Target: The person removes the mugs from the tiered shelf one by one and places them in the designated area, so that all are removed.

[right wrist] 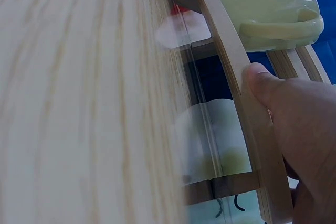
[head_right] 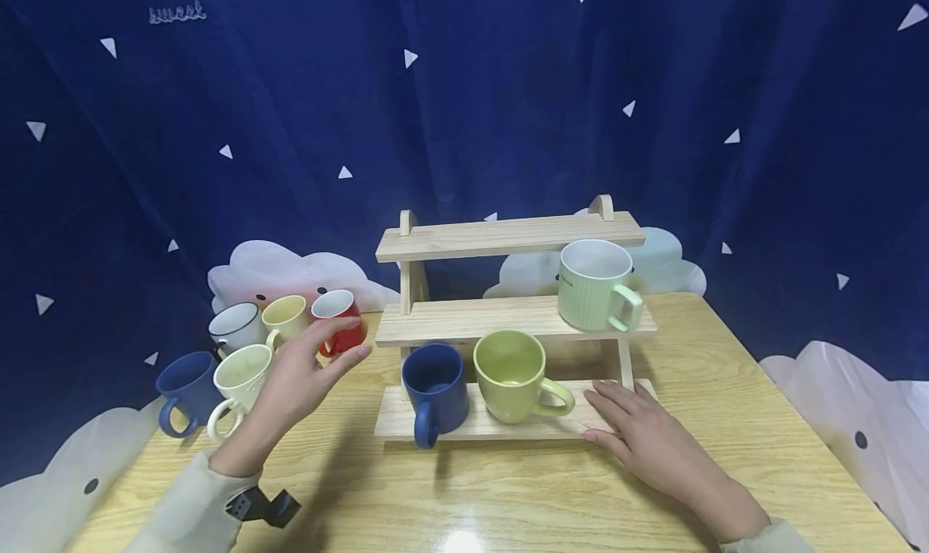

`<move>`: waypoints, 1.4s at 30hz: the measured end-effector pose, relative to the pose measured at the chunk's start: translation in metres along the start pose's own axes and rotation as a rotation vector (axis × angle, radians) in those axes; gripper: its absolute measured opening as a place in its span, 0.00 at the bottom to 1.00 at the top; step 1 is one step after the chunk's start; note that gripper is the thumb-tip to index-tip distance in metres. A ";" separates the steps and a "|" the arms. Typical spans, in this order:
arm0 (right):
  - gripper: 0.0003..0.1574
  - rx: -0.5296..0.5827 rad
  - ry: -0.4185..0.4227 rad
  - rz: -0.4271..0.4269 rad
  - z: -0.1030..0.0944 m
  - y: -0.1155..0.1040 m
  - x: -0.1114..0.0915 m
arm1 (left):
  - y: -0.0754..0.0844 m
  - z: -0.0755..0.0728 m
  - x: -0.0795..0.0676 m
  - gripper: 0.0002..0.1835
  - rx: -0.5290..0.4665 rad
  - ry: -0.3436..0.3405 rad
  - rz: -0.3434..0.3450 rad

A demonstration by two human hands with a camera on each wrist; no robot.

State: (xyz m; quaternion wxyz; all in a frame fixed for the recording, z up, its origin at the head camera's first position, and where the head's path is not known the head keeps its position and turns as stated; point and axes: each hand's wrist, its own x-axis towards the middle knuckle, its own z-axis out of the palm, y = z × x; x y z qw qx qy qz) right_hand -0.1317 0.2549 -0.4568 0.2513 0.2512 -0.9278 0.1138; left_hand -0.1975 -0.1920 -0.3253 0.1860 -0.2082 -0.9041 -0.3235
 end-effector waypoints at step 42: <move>0.31 -0.005 -0.054 0.049 -0.005 -0.002 0.008 | 0.149 0.104 0.057 0.28 -0.107 -0.235 0.227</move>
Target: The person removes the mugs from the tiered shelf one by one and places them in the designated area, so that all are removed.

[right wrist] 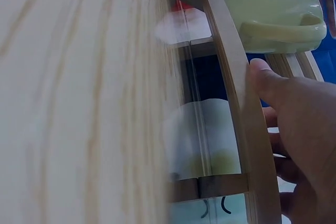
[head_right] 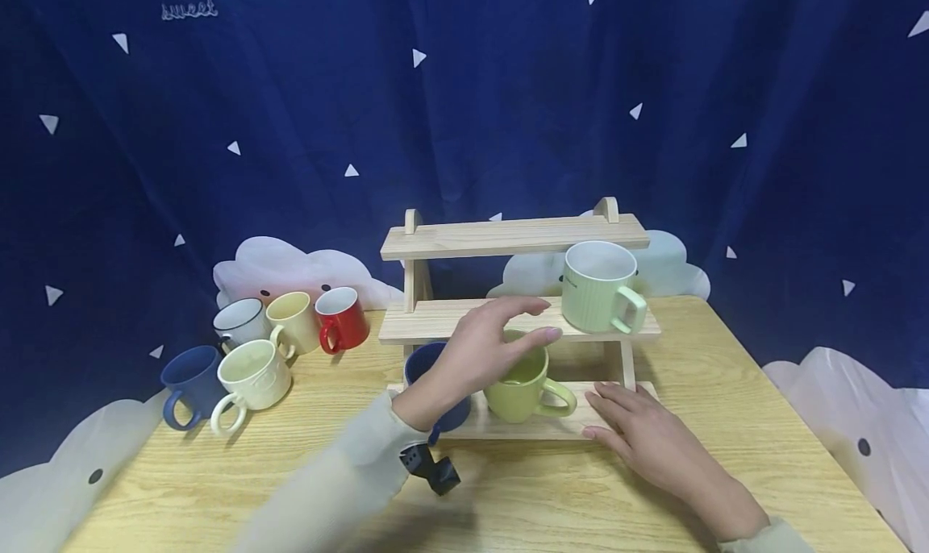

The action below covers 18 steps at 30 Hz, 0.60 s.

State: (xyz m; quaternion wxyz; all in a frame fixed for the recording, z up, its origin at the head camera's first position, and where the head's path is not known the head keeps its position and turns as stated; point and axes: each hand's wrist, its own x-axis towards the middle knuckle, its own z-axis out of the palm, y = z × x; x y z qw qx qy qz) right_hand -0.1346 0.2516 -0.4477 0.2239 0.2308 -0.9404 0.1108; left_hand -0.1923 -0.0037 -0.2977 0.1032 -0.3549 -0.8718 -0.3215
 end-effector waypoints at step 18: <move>0.31 0.014 0.027 -0.016 0.002 0.000 -0.001 | 0.034 0.050 0.027 0.25 0.147 0.048 0.024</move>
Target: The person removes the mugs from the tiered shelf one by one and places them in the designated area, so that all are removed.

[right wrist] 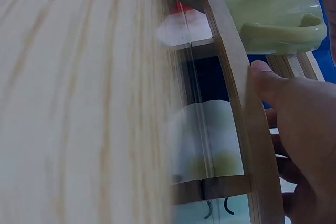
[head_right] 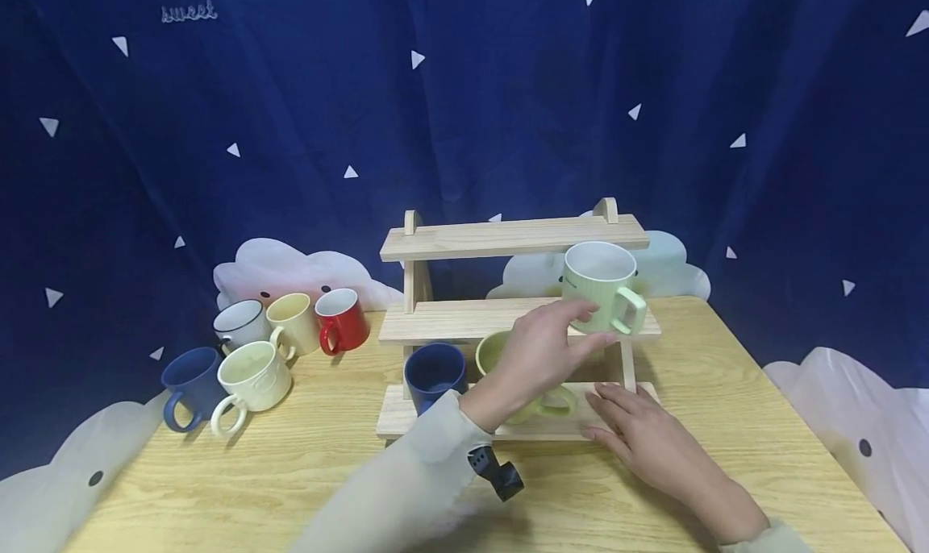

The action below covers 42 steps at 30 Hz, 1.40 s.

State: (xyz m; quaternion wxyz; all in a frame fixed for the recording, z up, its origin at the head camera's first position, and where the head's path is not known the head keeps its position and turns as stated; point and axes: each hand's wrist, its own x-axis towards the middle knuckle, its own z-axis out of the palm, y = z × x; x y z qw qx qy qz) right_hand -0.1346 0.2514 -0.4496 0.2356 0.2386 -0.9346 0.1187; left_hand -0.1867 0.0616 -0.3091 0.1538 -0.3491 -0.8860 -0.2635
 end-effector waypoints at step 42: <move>0.21 0.016 0.034 -0.049 0.002 0.002 0.003 | 0.019 0.054 0.029 0.19 0.404 0.336 0.141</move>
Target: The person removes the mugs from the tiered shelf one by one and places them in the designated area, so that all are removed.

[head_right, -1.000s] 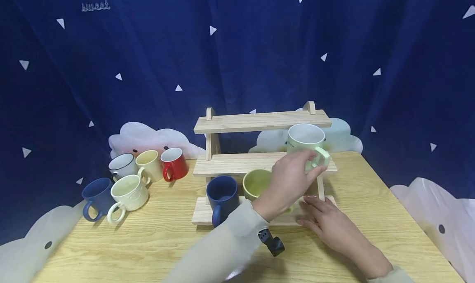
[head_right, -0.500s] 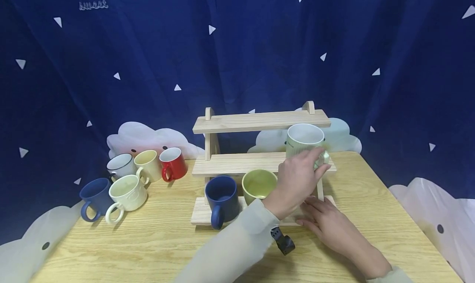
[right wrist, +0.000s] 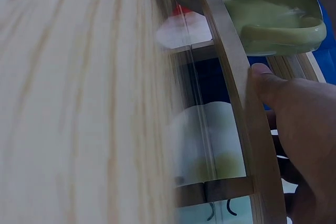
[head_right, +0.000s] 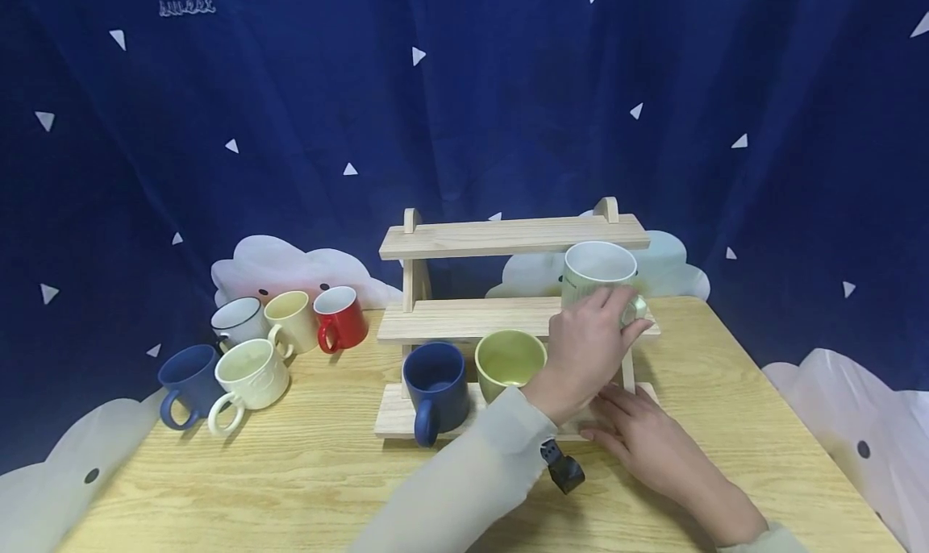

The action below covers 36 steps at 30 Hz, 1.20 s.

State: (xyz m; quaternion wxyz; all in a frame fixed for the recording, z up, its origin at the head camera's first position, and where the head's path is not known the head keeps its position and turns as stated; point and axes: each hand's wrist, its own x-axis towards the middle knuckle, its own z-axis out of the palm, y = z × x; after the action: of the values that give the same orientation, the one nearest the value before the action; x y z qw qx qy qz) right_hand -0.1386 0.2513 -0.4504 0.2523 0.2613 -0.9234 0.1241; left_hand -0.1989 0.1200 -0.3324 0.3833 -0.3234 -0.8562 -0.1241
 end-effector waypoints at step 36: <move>0.32 -0.018 -0.038 0.052 -0.002 -0.005 -0.002 | -0.023 -0.024 -0.021 0.17 -0.362 0.006 -0.338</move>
State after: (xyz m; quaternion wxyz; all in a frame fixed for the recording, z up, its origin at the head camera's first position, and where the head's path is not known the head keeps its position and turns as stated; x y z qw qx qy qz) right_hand -0.1341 0.2484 -0.4494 0.2337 0.2371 -0.9356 0.1173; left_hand -0.1898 0.0824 -0.3309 0.2955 -0.2386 -0.8609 -0.3386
